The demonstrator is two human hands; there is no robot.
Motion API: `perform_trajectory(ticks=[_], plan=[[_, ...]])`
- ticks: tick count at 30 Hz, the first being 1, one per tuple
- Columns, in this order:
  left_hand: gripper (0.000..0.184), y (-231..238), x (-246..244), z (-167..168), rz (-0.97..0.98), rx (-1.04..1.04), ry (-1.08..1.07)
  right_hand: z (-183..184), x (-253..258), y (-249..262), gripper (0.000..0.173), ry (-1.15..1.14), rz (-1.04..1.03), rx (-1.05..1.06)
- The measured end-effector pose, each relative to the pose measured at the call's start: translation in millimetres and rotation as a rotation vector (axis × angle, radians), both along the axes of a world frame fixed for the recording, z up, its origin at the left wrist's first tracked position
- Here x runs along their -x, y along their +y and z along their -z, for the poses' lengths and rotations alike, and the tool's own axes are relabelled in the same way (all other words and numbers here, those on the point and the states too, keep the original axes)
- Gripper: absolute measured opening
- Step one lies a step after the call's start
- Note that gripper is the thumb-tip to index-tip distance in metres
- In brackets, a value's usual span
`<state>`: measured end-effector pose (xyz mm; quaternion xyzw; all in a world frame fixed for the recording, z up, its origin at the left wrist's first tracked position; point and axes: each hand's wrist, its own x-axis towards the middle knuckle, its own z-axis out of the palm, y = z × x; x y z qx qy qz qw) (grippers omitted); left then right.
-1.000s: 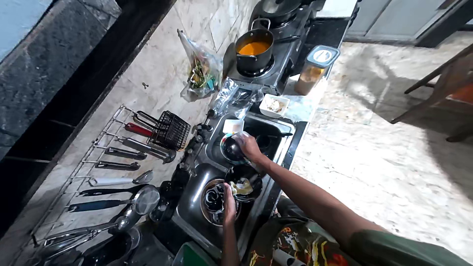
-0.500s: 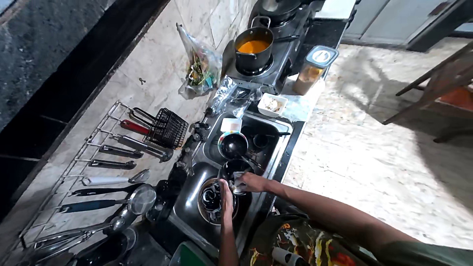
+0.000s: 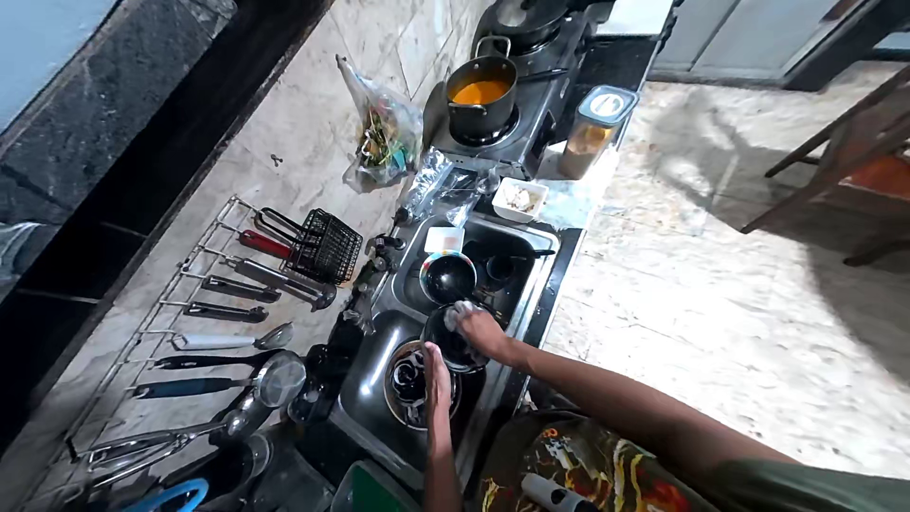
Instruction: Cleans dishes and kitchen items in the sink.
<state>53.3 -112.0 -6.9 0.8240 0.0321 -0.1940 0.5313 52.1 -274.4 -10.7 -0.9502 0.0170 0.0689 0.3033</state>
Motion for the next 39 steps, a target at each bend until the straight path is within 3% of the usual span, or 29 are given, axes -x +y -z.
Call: perform_trajectory(ticks=[4,7,11,13,16,18,20,22,25,28,30,34,36,39], plan=[[0.063,8,1,7,-0.095,0.086,0.036,12,7,21,0.028,-0.027,-0.226,-0.301],[0.062,13,7,5,-0.074,0.106,0.057,7,9,14,0.026,-0.02,-0.279,-0.309],[0.067,7,17,0,-0.062,0.124,0.122,-16,-3,16,0.041,-0.101,0.187,-0.219],[0.065,5,14,-6,-0.05,0.106,0.077,-15,-8,28,0.042,-0.132,0.311,-0.249],[0.064,14,3,-3,-0.027,0.128,0.037,-18,2,41,0.037,-0.151,0.054,-0.434],[0.064,23,-3,-4,-0.003,0.108,0.056,-18,8,36,0.049,-0.115,-0.16,-0.529],[0.063,27,-3,-12,0.052,0.078,0.081,-22,9,29,0.053,-0.088,-0.269,-0.478],[0.061,26,-2,-20,0.119,0.005,0.083,-24,7,22,0.037,-0.143,-0.288,-0.319],[0.061,25,2,-26,0.179,-0.083,0.064,-16,0,7,0.027,-0.206,-0.138,-0.055],[0.059,31,1,-25,0.171,-0.176,-0.033,-9,-11,-8,0.026,-0.03,0.014,0.055],[0.06,33,-2,-29,0.236,-0.248,-0.03,-15,-11,-7,0.025,-0.005,-0.044,0.04],[0.066,32,-9,-36,0.405,-0.396,0.045,-17,-11,4,0.021,-0.216,-0.282,0.071],[0.062,31,-13,-40,0.343,-0.374,-0.016,-7,-14,-4,0.029,-0.094,-0.129,0.015],[0.058,31,-14,-36,0.113,-0.291,-0.151,18,-14,-13,0.042,0.174,0.248,-0.232]])
